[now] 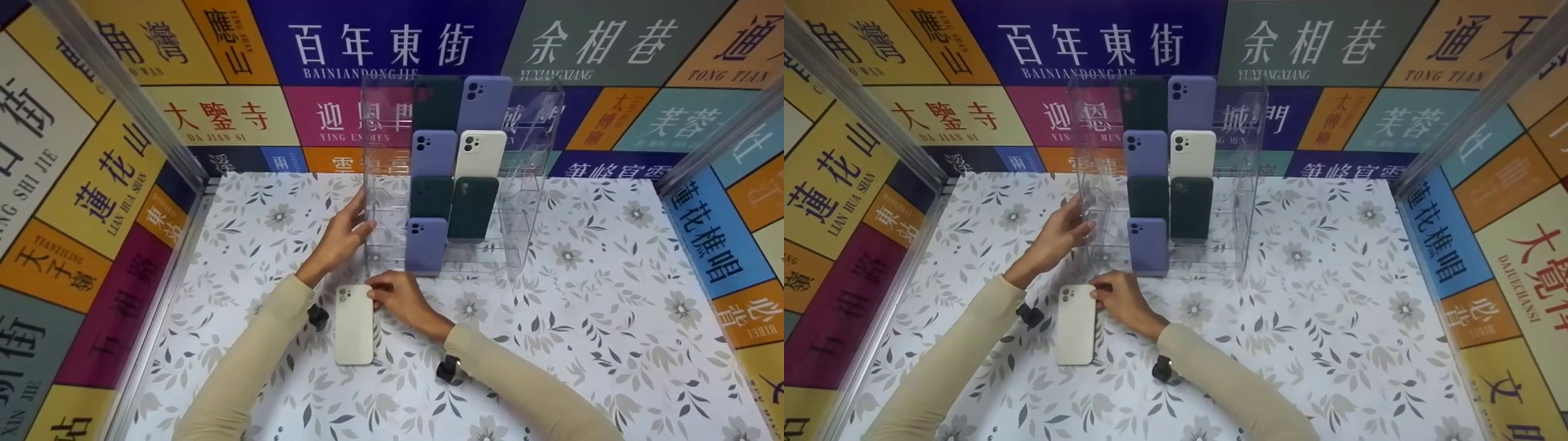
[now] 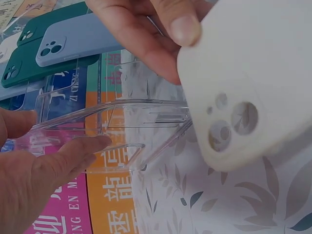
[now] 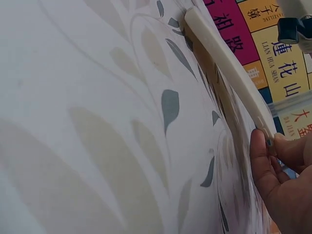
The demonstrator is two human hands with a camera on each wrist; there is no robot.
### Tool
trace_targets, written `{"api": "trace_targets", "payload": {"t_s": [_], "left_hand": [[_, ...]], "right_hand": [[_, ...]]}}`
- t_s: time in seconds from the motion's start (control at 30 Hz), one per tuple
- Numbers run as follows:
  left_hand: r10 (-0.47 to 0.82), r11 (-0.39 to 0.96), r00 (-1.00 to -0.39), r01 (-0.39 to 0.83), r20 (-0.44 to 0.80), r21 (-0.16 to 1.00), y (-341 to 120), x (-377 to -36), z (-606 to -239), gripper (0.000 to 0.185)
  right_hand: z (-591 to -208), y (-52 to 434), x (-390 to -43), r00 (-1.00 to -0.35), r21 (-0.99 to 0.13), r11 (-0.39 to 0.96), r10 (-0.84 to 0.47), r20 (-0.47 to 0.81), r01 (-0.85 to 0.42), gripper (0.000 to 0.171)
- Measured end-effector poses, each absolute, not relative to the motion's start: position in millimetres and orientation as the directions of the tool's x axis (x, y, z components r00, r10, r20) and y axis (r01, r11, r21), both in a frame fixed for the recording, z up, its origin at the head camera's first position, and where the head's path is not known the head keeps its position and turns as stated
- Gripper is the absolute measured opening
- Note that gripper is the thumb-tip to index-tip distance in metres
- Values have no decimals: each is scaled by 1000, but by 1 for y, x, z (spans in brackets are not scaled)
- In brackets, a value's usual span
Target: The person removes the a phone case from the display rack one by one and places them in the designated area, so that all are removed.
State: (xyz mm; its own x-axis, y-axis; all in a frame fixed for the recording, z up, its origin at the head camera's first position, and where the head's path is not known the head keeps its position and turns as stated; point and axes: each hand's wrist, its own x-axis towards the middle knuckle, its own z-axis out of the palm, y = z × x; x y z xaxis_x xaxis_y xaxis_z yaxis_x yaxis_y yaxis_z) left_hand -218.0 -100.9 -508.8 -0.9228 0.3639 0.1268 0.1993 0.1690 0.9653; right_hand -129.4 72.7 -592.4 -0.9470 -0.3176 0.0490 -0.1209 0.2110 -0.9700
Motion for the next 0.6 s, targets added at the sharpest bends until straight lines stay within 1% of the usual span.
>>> {"api": "trace_targets", "payload": {"t_s": [0.4, 0.5, 0.6], "left_hand": [[370, 136, -920, 193, 131, 972, -98, -219, -509, 78], [367, 143, -919, 209, 144, 967, -99, -219, -509, 77], [368, 149, -918, 215, 148, 965, -100, -219, -509, 78]], "right_hand": [[-599, 59, -127, -942, -970, 213, -333, 44, -120, 16], [-597, 57, -127, -940, -959, 248, -338, 48, -138, 18], [-594, 56, -127, -936, -931, 318, -346, 64, -181, 18]]}}
